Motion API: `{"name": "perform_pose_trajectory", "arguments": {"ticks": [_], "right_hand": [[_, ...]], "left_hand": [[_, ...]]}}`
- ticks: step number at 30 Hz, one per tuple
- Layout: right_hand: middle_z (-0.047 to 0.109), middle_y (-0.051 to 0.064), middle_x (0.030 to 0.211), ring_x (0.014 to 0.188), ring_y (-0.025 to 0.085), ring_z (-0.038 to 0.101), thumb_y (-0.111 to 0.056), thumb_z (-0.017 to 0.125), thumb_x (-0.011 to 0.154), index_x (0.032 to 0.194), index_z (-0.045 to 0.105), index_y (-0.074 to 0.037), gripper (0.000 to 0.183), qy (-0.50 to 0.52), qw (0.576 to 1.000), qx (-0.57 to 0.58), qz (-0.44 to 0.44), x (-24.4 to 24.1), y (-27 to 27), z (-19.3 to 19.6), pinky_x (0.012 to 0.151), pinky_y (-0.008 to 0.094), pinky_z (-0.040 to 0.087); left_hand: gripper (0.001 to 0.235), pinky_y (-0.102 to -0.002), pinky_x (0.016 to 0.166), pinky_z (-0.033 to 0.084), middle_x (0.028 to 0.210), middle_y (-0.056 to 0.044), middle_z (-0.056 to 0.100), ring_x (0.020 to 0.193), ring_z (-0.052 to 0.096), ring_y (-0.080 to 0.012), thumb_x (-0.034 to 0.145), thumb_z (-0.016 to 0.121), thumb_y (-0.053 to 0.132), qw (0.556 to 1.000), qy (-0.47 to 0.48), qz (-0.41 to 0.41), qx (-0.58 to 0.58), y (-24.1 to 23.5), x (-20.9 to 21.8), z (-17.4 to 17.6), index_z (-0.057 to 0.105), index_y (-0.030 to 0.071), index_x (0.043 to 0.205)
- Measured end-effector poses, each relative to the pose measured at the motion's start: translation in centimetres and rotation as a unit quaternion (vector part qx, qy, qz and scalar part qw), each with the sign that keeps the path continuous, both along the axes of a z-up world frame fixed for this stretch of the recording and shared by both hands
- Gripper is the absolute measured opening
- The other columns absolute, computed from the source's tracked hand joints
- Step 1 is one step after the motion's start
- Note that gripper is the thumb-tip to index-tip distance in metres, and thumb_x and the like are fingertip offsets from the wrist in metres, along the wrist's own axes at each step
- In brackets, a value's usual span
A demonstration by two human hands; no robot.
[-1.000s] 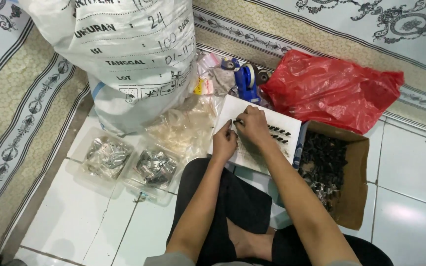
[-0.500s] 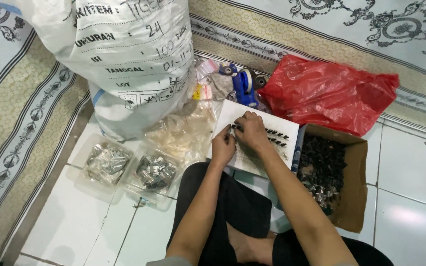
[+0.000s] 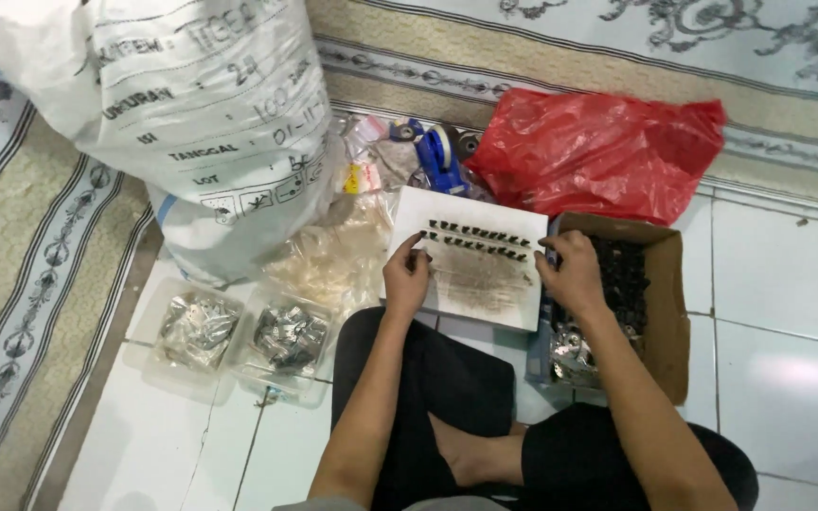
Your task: The person sits on the floor and repeatedly picks small black components from a cardboard box, placing them in neat rows on a white rectangular board. The person continues this sorting process throughout the clip.
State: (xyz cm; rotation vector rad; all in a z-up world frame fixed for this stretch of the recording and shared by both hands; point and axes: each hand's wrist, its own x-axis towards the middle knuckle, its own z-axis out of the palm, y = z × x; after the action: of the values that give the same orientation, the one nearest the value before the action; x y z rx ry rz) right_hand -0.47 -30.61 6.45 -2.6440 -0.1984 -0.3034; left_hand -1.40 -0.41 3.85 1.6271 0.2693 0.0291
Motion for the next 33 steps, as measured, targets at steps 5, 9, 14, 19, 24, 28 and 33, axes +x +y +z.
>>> {"name": "perform_pose_trajectory", "arguments": {"ticks": [5,9,14,19,24,28,33], "right_hand": [[0.069,0.018,0.104,0.104,0.038,0.068,-0.023,0.072,0.095,0.116,0.077,-0.008,0.027,0.11,0.989,0.036,-0.093,-5.2,-9.7,-0.5,0.091,0.045,0.053],[0.075,0.025,0.114,0.113,0.045,0.069,-0.023,0.072,0.09,0.119,0.078,-0.003,0.035,0.285,0.946,0.035,-0.15,-9.2,-12.7,1.0,0.094,0.052,0.056],[0.075,0.025,0.116,0.114,0.044,0.069,-0.028,0.075,0.086,0.12,0.077,-0.003,0.042,0.349,0.917,0.045,-0.188,-11.0,-18.0,-5.9,0.096,0.052,0.057],[0.071,0.026,0.127,0.123,0.044,0.064,-0.033,0.075,0.085,0.127,0.074,-0.003,0.052,0.402,0.893,0.081,-0.186,-9.8,-17.5,-6.1,0.1,0.053,0.056],[0.07,0.027,0.123,0.117,0.046,0.065,-0.018,0.066,0.091,0.126,0.073,-0.004,0.038,0.371,0.88,0.185,-0.231,-8.4,-16.9,-5.1,0.092,0.054,0.059],[0.068,0.032,0.123,0.114,0.05,0.065,-0.014,0.06,0.094,0.126,0.07,0.004,0.038,0.367,0.88,0.19,-0.233,-7.5,-18.0,-8.1,0.091,0.058,0.059],[0.066,0.033,0.127,0.112,0.047,0.067,-0.004,0.055,0.094,0.129,0.068,0.007,0.039,0.378,0.88,0.19,-0.215,-6.5,-18.4,-7.9,0.087,0.054,0.061]], "left_hand": [[0.032,-0.043,0.082,0.06,0.104,-0.024,0.073,0.095,0.073,-0.0301,0.102,0.053,0.006,0.992,-0.042,-0.103,0.064,-4.6,-2.3,5.4,0.065,-0.002,0.131],[0.033,-0.051,0.087,0.059,0.109,-0.031,0.07,0.105,0.07,-0.0429,0.101,0.053,0.009,0.961,-0.075,-0.239,0.113,-10.4,-4.5,8.3,0.064,-0.006,0.129],[0.032,-0.042,0.083,0.062,0.108,-0.024,0.069,0.103,0.071,-0.0371,0.101,0.055,0.009,0.903,-0.091,-0.367,0.202,-18.6,-5.3,4.1,0.066,-0.005,0.128],[0.033,-0.041,0.084,0.062,0.112,-0.026,0.067,0.105,0.07,-0.0372,0.096,0.058,0.006,0.834,-0.077,-0.434,0.333,-25.3,-4.7,-1.9,0.066,-0.008,0.126],[0.036,-0.045,0.089,0.062,0.111,-0.026,0.066,0.105,0.07,-0.0388,0.092,0.059,0.002,0.773,-0.099,-0.438,0.449,-29.1,-4.5,-0.9,0.069,-0.002,0.127],[0.033,-0.044,0.087,0.063,0.11,-0.023,0.067,0.105,0.071,-0.0381,0.093,0.058,0.002,0.76,-0.109,-0.434,0.471,-31.0,-3.4,-4.2,0.07,0.003,0.123],[0.029,-0.046,0.084,0.063,0.109,-0.019,0.069,0.1,0.072,-0.0372,0.1,0.052,0.017,0.771,-0.113,-0.405,0.478,-31.1,-1.1,-11.9,0.073,0.01,0.118]]}}
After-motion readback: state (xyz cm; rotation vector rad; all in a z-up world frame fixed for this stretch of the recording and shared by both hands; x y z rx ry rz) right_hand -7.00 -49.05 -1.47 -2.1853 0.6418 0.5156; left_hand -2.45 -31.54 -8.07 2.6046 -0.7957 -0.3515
